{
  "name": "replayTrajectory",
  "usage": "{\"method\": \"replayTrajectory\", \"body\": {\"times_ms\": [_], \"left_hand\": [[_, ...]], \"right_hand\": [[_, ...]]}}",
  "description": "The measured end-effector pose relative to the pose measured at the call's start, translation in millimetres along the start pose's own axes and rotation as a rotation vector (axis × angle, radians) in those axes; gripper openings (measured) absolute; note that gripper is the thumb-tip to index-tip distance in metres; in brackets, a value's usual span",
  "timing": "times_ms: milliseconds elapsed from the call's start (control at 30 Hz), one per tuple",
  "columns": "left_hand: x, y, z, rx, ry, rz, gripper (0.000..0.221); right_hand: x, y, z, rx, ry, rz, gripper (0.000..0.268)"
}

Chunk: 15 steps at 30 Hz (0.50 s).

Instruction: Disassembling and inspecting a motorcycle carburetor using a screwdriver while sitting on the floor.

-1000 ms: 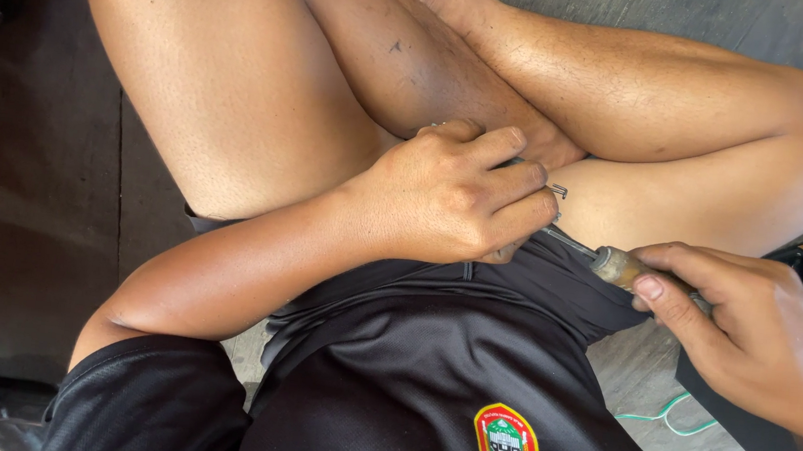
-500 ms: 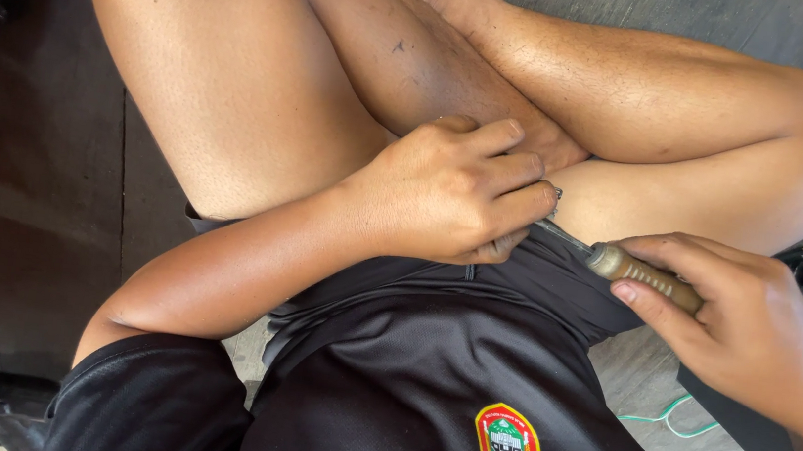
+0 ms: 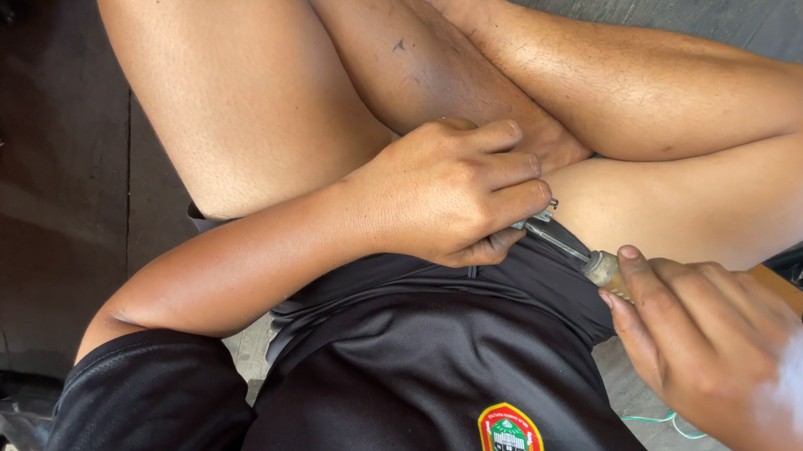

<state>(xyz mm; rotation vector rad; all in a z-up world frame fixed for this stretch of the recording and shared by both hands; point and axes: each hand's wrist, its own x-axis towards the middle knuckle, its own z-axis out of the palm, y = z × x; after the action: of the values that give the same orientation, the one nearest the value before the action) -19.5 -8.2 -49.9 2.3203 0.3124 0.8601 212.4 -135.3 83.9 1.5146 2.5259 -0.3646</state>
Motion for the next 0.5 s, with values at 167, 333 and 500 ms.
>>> {"method": "replayTrajectory", "body": {"times_ms": [167,333,500], "left_hand": [[-6,-2,10,0.01,-0.013,0.012,0.024],[-11,-3,11,-0.005,-0.036,0.007,0.023],[-11,-9,4,0.041,-0.037,0.008,0.024]], "right_hand": [[11,8,-3,0.333,-0.091,0.221,0.028],[18,14,4,0.586,-0.292,0.477,0.031],[26,12,8,0.662,-0.213,0.476,0.029]]}}
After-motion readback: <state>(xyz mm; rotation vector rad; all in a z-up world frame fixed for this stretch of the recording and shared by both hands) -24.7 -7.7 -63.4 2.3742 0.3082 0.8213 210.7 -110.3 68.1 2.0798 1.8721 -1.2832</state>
